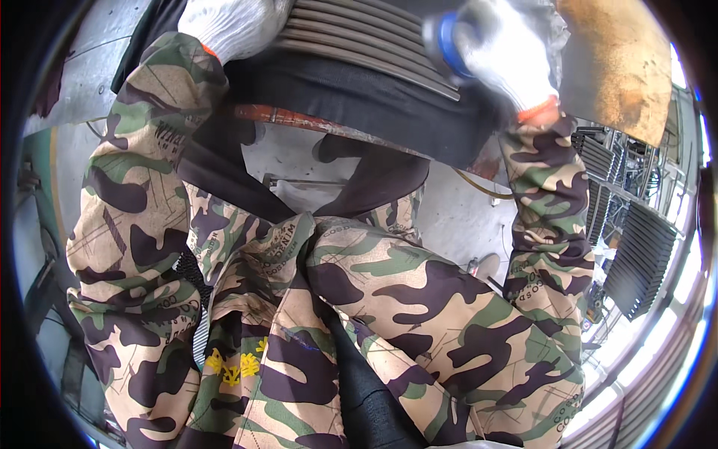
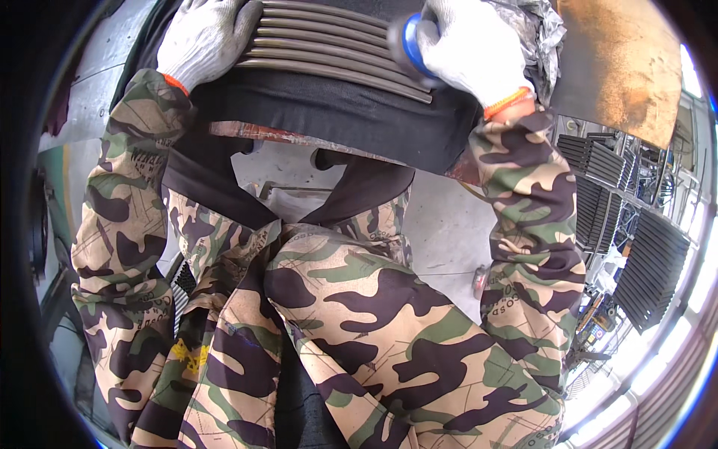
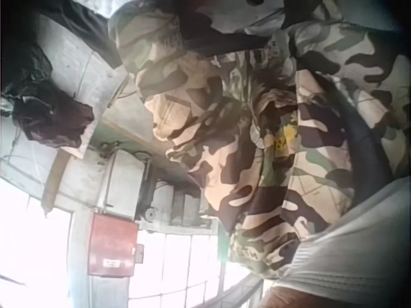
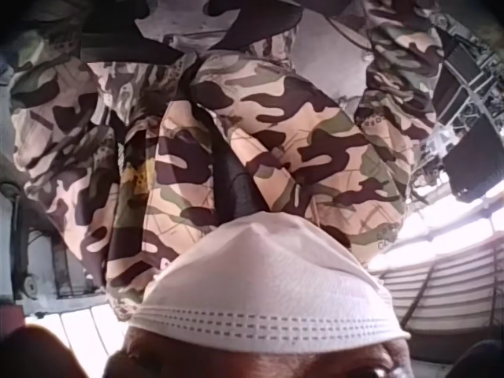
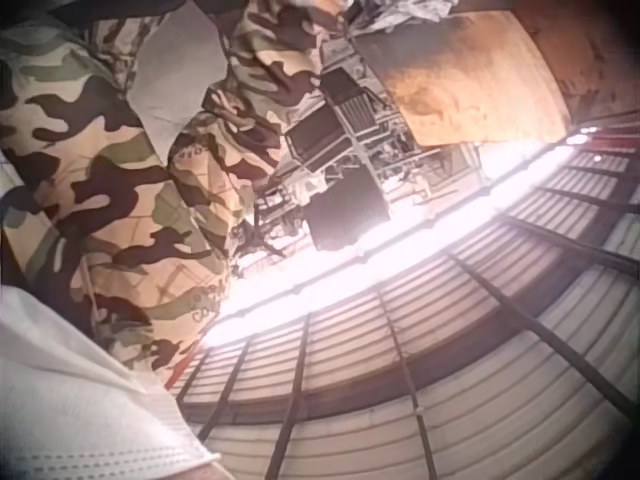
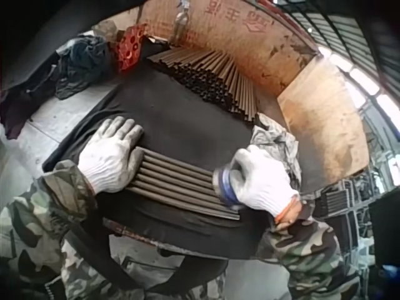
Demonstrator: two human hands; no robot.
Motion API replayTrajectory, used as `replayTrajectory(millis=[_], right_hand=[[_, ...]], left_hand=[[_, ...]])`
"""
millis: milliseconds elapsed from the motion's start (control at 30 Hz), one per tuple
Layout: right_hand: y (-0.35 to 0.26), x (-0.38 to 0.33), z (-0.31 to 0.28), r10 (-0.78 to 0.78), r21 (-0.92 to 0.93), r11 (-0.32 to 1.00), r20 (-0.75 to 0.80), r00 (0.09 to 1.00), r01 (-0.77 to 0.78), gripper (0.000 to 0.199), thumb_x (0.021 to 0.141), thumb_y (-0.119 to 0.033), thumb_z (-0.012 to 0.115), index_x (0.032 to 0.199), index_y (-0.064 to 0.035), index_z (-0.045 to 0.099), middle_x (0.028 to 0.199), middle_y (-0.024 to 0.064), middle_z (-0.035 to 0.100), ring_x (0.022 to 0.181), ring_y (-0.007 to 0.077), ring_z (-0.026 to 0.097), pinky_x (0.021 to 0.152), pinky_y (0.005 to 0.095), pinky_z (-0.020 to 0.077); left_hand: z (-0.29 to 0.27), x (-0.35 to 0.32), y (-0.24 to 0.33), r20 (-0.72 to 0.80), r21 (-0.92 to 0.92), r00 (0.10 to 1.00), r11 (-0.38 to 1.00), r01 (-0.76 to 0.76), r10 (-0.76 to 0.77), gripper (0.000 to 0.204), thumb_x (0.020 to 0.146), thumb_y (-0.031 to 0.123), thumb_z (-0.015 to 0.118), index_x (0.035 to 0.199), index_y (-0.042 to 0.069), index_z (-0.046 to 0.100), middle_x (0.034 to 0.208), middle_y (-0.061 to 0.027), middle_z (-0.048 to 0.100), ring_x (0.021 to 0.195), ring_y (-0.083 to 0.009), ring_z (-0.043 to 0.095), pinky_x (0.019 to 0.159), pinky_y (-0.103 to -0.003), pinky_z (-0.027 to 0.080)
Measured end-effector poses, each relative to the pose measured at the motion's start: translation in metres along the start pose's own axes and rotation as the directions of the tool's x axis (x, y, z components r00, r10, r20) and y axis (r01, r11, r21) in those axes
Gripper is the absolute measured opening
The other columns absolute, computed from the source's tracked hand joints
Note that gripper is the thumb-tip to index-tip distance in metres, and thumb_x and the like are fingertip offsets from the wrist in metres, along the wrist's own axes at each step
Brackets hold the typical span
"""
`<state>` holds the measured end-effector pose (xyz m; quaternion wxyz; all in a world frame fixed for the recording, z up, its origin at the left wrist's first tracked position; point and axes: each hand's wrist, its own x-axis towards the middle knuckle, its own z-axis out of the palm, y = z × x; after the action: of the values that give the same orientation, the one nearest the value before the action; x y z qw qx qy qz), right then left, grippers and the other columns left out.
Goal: Cleaning and polishing the ends of a bundle of metal tubes using a handheld power tool on a workbench.
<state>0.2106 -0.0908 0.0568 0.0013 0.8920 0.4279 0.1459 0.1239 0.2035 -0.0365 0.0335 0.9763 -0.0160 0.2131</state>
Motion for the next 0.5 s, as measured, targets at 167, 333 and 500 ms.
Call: replayTrajectory(millis=[167,333,500], right_hand=[[-0.046,0.023,0.006,-0.113,0.011,0.993,-0.097,0.989,0.115,0.014,0.084,-0.021,0.068,0.091,-0.0088,0.064,0.087,0.0144,0.062,0.08,0.0357,0.065,0.07,0.0474,0.0546],[-0.06,0.048,0.01,-0.158,0.029,0.986,-0.114,0.981,0.162,0.014,0.086,-0.021,0.065,0.092,-0.0078,0.065,0.083,0.0155,0.062,0.08,0.0369,0.065,0.071,0.0477,0.0548],[0.021,-0.009,0.017,-0.075,0.046,0.996,0.062,0.995,0.072,0.02,0.089,-0.024,0.068,0.101,-0.0084,0.068,0.092,0.0156,0.069,0.079,0.0359,0.07,0.069,0.0459,0.0569]], left_hand=[[0.0,0.009,0.004,0.002,-0.015,1.0,1.0,0.027,-0.027,0.049,0.101,0.03,0.054,0.138,-0.002,0.059,0.145,-0.0272,0.056,0.141,-0.0441,0.046,0.122,-0.052,0.031],[-0.002,0.01,0.0,0.012,-0.009,0.999,0.999,0.049,-0.049,0.049,0.101,0.03,0.053,0.138,-0.002,0.059,0.145,-0.0266,0.056,0.141,-0.0439,0.047,0.122,-0.052,0.031],[0.029,0.019,0.011,-0.055,-0.08,0.998,0.997,-0.01,0.006,0.048,0.1,0.03,0.055,0.136,-0.001,0.06,0.143,-0.0255,0.058,0.139,-0.0429,0.049,0.121,-0.052,0.033]])
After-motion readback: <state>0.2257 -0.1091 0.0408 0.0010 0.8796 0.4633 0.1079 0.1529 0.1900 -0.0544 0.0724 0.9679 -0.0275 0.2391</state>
